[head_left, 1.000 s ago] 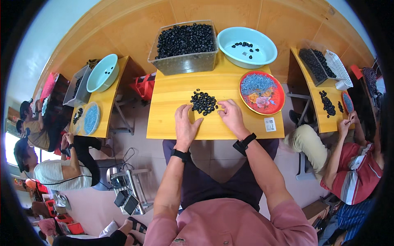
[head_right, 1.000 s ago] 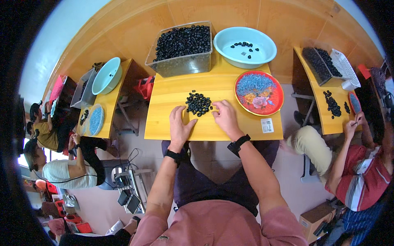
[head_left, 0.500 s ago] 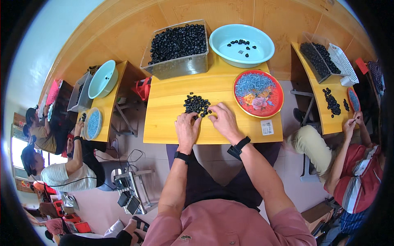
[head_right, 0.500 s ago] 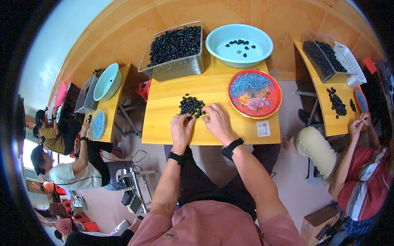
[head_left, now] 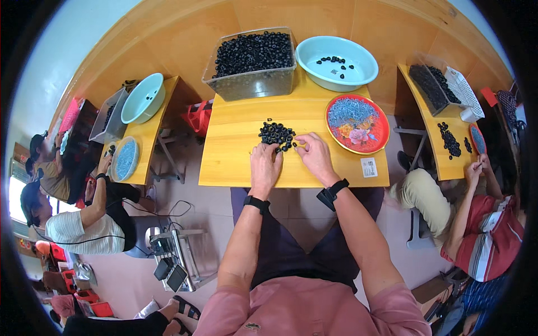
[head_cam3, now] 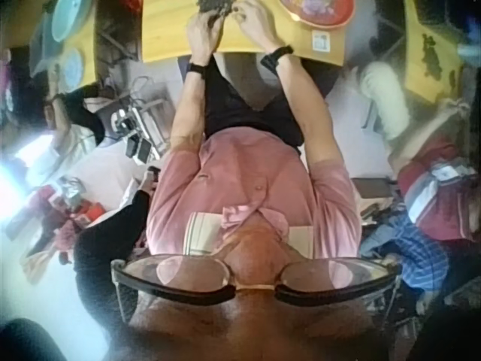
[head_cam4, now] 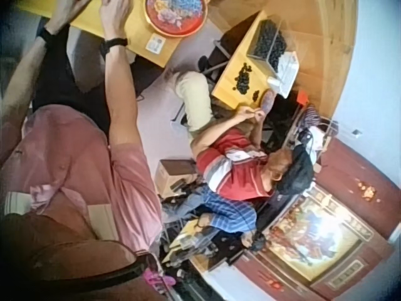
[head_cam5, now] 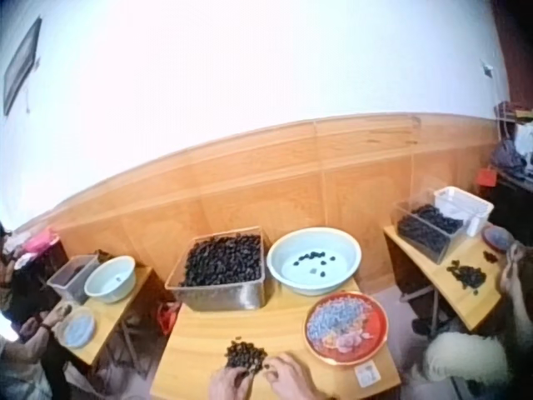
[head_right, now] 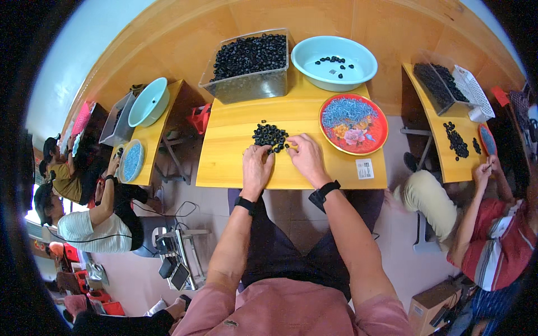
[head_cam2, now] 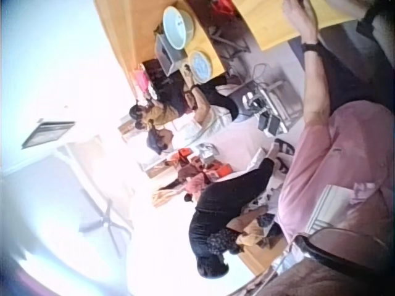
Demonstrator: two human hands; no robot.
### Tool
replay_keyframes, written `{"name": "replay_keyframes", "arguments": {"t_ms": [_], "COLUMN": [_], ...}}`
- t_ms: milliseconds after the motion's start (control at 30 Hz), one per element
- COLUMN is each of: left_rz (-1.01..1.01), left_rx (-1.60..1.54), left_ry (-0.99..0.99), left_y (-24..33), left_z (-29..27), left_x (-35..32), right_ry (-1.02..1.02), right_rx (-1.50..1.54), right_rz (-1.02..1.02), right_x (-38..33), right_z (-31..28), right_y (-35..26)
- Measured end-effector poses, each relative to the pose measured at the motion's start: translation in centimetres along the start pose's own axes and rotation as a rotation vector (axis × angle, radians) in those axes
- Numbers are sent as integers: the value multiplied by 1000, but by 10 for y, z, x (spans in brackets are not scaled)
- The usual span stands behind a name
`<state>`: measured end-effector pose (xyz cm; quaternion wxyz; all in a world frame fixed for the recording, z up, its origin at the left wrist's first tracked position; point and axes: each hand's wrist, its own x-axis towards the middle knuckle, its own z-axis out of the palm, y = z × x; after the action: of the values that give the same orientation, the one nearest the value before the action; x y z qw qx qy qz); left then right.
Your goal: Sorting and inspecting small black plastic components at a workshop table.
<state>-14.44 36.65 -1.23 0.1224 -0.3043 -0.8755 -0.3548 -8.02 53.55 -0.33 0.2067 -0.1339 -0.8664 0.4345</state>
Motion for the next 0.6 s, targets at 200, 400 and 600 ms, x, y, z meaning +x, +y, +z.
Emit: {"name": "replay_keyframes", "arguments": {"t_ms": [200, 400, 600], "left_rz": [122, -228, -104], "left_rx": [-161, -328, -399], "left_ry": [129, 40, 74], "left_y": [1, 3, 6], "left_z": [2, -11, -12], "left_x": [3, -2, -1], "right_ry": [144, 143, 146], "right_rx": [111, 110, 43], "right_rz": [-59, -60, -97], "right_x": [2, -2, -5], "right_z": [4, 9, 3], "right_y": [12, 8, 7]}}
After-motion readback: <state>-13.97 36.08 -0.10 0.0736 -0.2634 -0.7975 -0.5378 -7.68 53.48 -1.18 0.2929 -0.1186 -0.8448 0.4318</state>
